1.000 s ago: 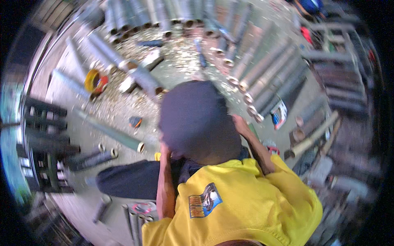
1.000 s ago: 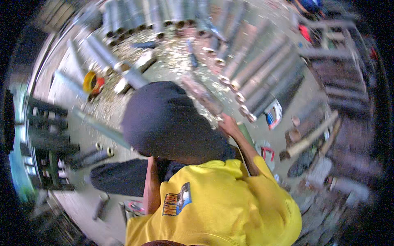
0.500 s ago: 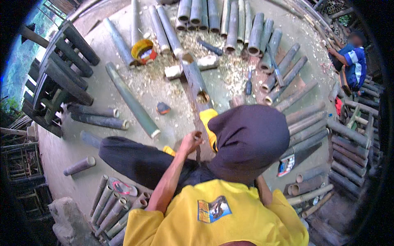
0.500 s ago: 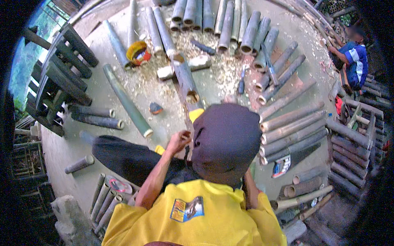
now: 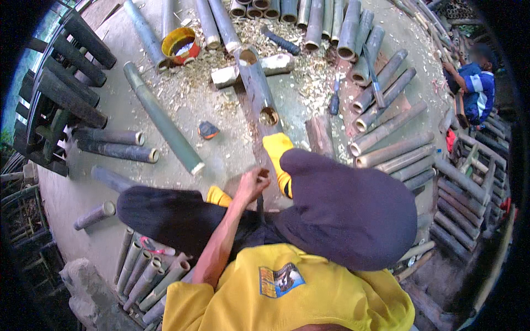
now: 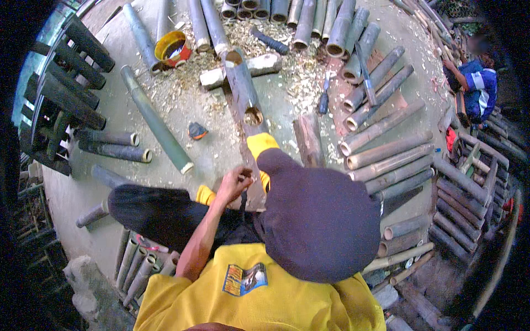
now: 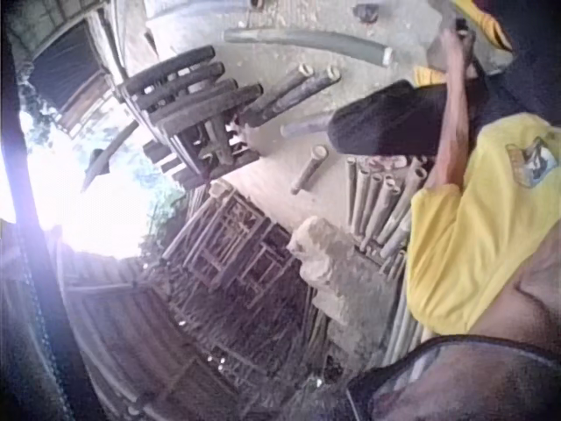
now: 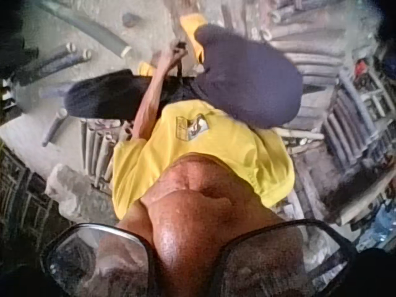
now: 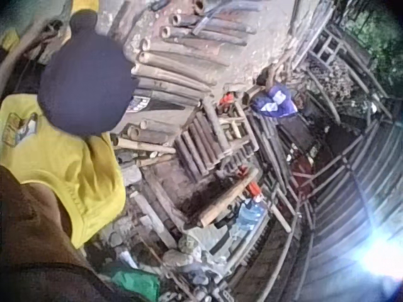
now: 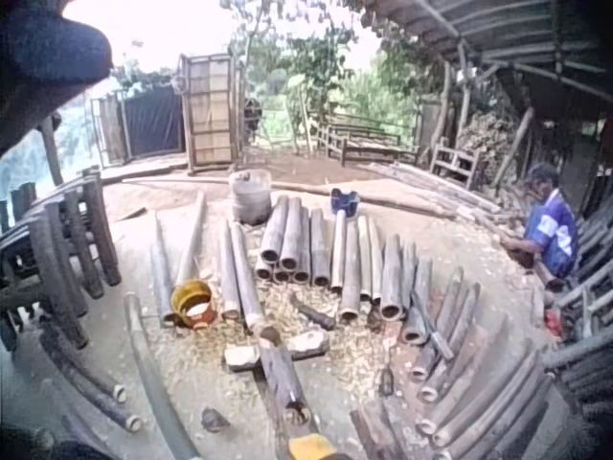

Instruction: The person uses a saw to cut notches into bamboo poles and then uses a drawknife to shave and smooth the interior of the holes. They move and position different bamboo poles on a wooden support.

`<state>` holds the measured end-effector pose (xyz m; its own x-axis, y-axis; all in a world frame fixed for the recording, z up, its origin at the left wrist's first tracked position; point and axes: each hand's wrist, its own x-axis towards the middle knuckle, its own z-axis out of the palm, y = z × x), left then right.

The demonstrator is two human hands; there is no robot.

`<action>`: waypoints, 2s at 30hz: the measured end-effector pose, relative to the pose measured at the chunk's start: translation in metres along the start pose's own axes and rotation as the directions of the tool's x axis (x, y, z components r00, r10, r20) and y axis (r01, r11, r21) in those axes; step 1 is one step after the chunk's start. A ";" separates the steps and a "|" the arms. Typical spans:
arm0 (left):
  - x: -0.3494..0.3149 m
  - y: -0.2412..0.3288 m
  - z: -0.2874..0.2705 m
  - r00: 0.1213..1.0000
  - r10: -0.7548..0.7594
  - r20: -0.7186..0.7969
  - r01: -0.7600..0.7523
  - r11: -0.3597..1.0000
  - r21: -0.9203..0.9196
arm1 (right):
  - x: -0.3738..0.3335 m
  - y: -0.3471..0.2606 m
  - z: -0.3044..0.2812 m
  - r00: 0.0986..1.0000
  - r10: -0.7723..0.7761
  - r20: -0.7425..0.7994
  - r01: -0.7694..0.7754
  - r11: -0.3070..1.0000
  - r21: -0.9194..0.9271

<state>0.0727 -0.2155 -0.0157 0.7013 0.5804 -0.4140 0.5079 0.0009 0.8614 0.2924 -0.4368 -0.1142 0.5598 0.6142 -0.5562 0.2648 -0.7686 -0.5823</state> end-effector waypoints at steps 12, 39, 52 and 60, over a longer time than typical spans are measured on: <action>0.012 -0.004 -0.012 0.962 -0.270 0.041 0.269 0.912 -0.310 | 0.149 -0.250 -0.074 0.878 -0.464 -0.114 0.448 0.883 -0.140; -0.011 -0.038 -0.023 0.586 -0.807 -0.077 0.437 0.394 -0.809 | 0.340 -0.505 -0.038 0.430 -0.900 0.077 0.903 0.429 -0.030; 0.024 -0.001 -0.040 0.710 -0.655 -0.258 0.282 0.600 -0.749 | 0.319 -0.556 0.019 0.273 -0.949 0.156 0.953 0.244 -0.182; 0.098 0.068 -0.067 0.959 -0.278 -0.061 0.097 0.522 -0.847 | 0.203 -0.361 -0.075 0.832 -0.525 0.182 0.481 0.844 0.237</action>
<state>0.1423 -0.1037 0.0219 0.5004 0.6062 -0.6182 -0.0903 0.7467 0.6590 0.3691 -0.0478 0.0280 0.1840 0.9467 -0.2646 0.3069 -0.3110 -0.8995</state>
